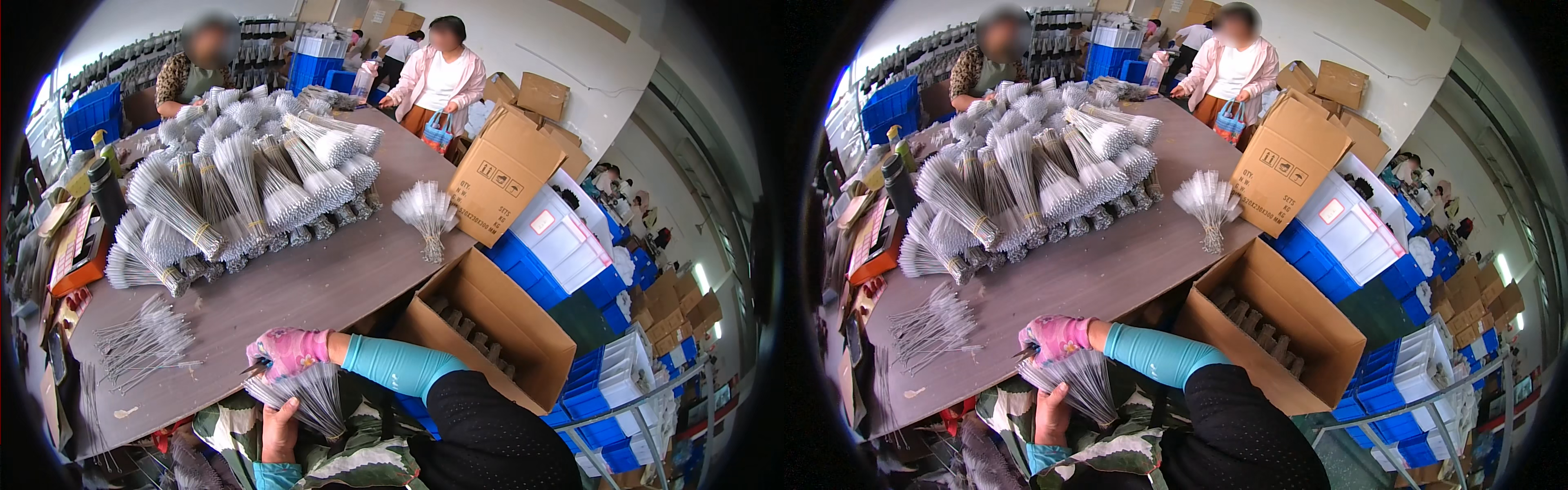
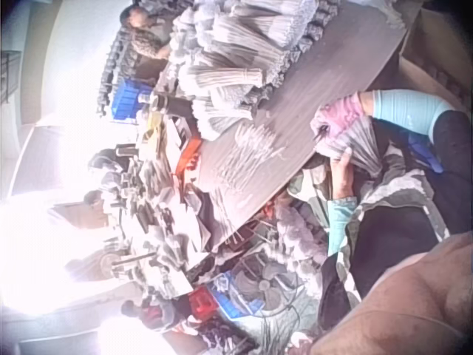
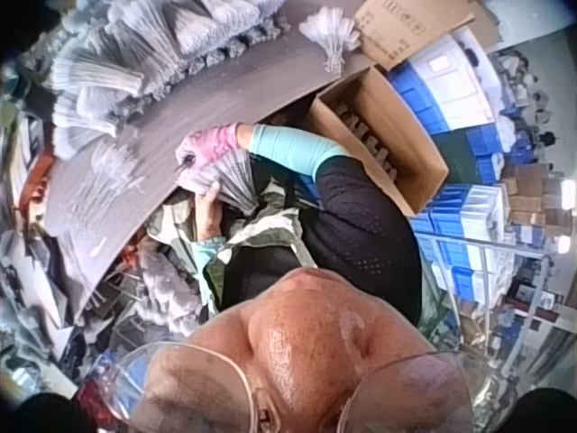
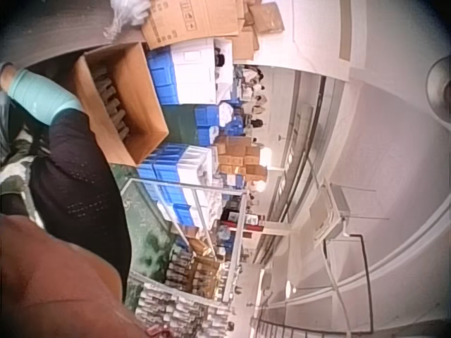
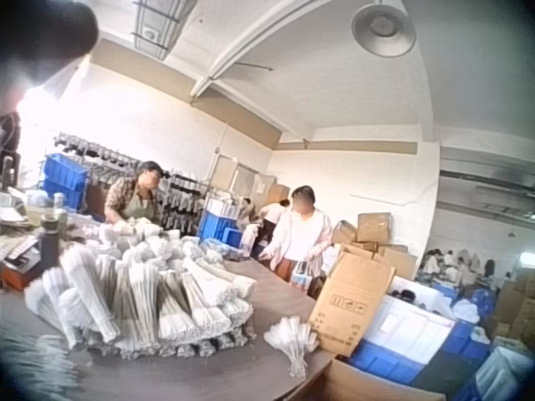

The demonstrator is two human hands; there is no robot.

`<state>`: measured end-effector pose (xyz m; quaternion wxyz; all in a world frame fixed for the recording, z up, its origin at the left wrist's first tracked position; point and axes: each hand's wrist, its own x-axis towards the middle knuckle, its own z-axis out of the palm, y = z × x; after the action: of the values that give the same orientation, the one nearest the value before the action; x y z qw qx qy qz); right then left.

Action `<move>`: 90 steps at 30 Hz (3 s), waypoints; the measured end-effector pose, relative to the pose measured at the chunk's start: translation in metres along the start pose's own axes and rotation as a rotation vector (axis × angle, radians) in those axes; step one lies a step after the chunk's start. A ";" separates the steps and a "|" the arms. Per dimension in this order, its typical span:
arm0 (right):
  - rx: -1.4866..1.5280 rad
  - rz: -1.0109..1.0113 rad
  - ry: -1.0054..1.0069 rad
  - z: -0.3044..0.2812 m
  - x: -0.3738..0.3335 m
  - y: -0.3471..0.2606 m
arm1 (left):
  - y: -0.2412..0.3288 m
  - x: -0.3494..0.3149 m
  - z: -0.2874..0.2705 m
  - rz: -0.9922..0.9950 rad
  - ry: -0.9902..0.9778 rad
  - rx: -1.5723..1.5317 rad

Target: Assembling, bundling, and trimming white plastic bristles for brushes.

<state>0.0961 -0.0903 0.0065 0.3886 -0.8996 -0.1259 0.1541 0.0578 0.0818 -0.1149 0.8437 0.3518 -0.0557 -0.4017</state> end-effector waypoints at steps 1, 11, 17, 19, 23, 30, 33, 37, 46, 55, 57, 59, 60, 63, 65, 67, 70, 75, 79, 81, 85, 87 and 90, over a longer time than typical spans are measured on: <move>0.000 0.000 0.000 0.001 0.000 0.001 | 0.000 0.000 -0.001 -0.006 -0.006 0.001; 0.017 -0.073 0.006 0.003 -0.002 0.001 | -0.002 0.000 -0.007 -0.036 -0.008 0.012; 0.011 -0.020 0.039 0.002 -0.003 -0.005 | -0.004 0.000 -0.011 0.002 -0.036 0.001; -0.013 0.030 0.045 0.001 -0.004 -0.005 | -0.002 -0.002 -0.007 -0.001 -0.052 -0.037; 0.080 -0.038 0.022 0.003 -0.002 0.008 | 0.006 -0.003 -0.005 -0.127 -0.095 -0.291; 0.089 -0.086 -0.001 0.002 -0.003 0.009 | 0.001 -0.001 -0.016 -0.132 -0.163 -0.395; 0.083 -0.043 -0.015 0.000 -0.003 0.008 | -0.003 0.000 -0.017 -0.113 -0.106 -0.308; 0.027 -0.029 0.003 0.001 -0.005 0.007 | -0.005 -0.001 -0.018 -0.085 -0.111 -0.180; 0.182 -0.104 0.032 -0.001 -0.007 0.002 | -0.011 0.006 -0.019 0.009 -0.094 -0.054; 0.010 -0.033 0.105 0.009 0.004 0.013 | -0.010 0.005 -0.016 -0.004 -0.019 0.019; 0.002 -0.107 0.071 0.009 0.003 0.012 | -0.011 0.004 -0.017 0.003 -0.012 0.024; 0.006 -0.101 0.070 0.009 0.003 0.011 | -0.013 0.004 -0.019 0.025 0.003 0.027; 0.011 -0.094 0.071 0.009 0.002 0.010 | -0.012 0.003 -0.018 0.024 0.005 0.027; -0.036 -0.006 0.001 0.004 0.001 0.005 | -0.011 0.003 -0.015 0.035 0.017 -0.021; -0.016 -0.014 0.006 0.004 0.002 0.008 | -0.012 0.004 -0.018 0.022 0.027 -0.025; 0.004 -0.018 0.012 0.003 0.002 0.010 | -0.008 0.003 -0.016 -0.007 0.018 -0.037; 0.080 -0.147 0.066 0.002 0.001 0.011 | -0.003 0.004 -0.010 -0.027 0.004 -0.053; 0.170 -0.150 -0.003 -0.001 0.000 0.010 | 0.003 0.001 -0.002 0.006 -0.001 -0.034; 0.252 -0.155 -0.041 -0.002 -0.007 0.011 | 0.012 -0.007 0.009 -0.043 -0.079 -0.133; 0.291 -0.156 -0.072 -0.003 -0.013 0.010 | 0.016 -0.013 0.010 -0.096 -0.153 -0.211; 0.237 -0.163 -0.147 -0.002 -0.001 0.012 | 0.008 -0.022 -0.008 -0.110 -0.032 -0.084; 0.006 -0.236 -0.129 -0.001 0.012 0.009 | 0.009 -0.021 -0.010 -0.048 -0.028 0.028; -0.051 -0.220 -0.058 -0.018 0.004 -0.004 | 0.013 -0.008 -0.007 -0.061 -0.071 0.185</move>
<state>0.1063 -0.0979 0.0201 0.3764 -0.8852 -0.2389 0.1331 0.0636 0.0975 -0.1102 0.7925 0.4154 -0.1115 -0.4325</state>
